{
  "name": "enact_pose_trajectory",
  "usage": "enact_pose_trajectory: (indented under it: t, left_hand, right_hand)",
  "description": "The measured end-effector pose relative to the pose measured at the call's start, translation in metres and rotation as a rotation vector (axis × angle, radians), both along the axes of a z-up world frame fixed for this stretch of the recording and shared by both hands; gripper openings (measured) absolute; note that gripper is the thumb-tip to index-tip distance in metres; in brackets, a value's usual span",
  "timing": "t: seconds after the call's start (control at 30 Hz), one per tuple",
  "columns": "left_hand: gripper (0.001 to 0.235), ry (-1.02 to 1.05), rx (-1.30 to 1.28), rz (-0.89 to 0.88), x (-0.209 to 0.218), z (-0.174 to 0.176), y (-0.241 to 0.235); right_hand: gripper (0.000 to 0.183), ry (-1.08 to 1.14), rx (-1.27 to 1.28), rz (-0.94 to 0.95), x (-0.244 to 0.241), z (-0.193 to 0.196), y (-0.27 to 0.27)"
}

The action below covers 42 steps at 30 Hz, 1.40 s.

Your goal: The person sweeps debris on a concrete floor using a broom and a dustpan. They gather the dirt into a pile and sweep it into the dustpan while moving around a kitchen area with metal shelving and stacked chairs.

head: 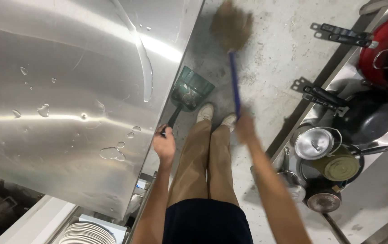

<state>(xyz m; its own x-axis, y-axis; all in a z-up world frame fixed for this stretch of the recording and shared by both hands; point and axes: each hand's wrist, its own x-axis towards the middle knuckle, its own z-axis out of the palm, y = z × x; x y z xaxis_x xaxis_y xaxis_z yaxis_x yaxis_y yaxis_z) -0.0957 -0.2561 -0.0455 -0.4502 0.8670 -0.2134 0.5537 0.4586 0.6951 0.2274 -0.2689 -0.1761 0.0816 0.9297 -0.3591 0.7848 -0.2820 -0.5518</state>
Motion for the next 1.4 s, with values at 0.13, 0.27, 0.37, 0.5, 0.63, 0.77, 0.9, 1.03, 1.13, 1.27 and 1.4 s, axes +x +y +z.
enact_pose_trajectory:
  t: [0.13,0.27,0.37,0.5,0.63,0.77,0.9,1.03,1.13,1.27,1.4]
  left_hand:
    - [0.03,-0.073,-0.217,0.124,0.004,0.007,0.009]
    - [0.028,-0.028,-0.078,0.067,0.004,-0.007,0.005]
    - [0.028,-0.085,-0.095,0.072,-0.008,-0.003,-0.007]
    - [0.033,-0.233,-0.348,0.109,-0.03,0.027,-0.012]
    - [0.033,-0.054,-0.473,0.022,-0.042,0.043,-0.009]
    - [0.032,-0.02,-0.319,-0.032,-0.047,0.023,-0.009]
    - [0.031,-0.031,-0.29,-0.087,-0.037,0.016,-0.004]
    - [0.035,-0.215,-0.524,0.112,-0.012,0.063,0.029]
    - [0.035,-0.374,-0.606,0.263,-0.029,0.054,0.019]
    - [0.024,-0.524,-0.697,0.37,-0.051,0.059,-0.004]
    - [0.029,-0.543,-0.665,0.413,-0.068,0.072,-0.038]
  right_hand:
    - [0.07,0.131,-0.467,-0.035,-0.047,0.089,-0.081]
    - [0.071,0.307,-0.579,-0.189,-0.029,0.213,-0.077]
    - [0.076,0.395,-0.843,-0.481,0.0,0.291,-0.073]
    - [0.079,0.34,-0.676,-0.687,0.041,0.288,-0.054]
    - [0.078,0.439,-0.546,-0.823,0.065,0.209,-0.012]
    - [0.057,0.384,-0.608,-0.821,0.025,0.123,-0.046]
    - [0.077,0.188,-0.654,-0.326,-0.053,0.112,-0.138]
    - [0.073,0.344,-0.787,-0.344,-0.061,0.213,-0.148]
    - [0.075,0.396,-0.55,-0.218,-0.045,0.245,-0.175]
    - [0.079,0.376,-0.865,-0.527,-0.018,0.329,-0.123]
    - [0.086,0.304,-0.656,-0.582,0.015,0.318,-0.087]
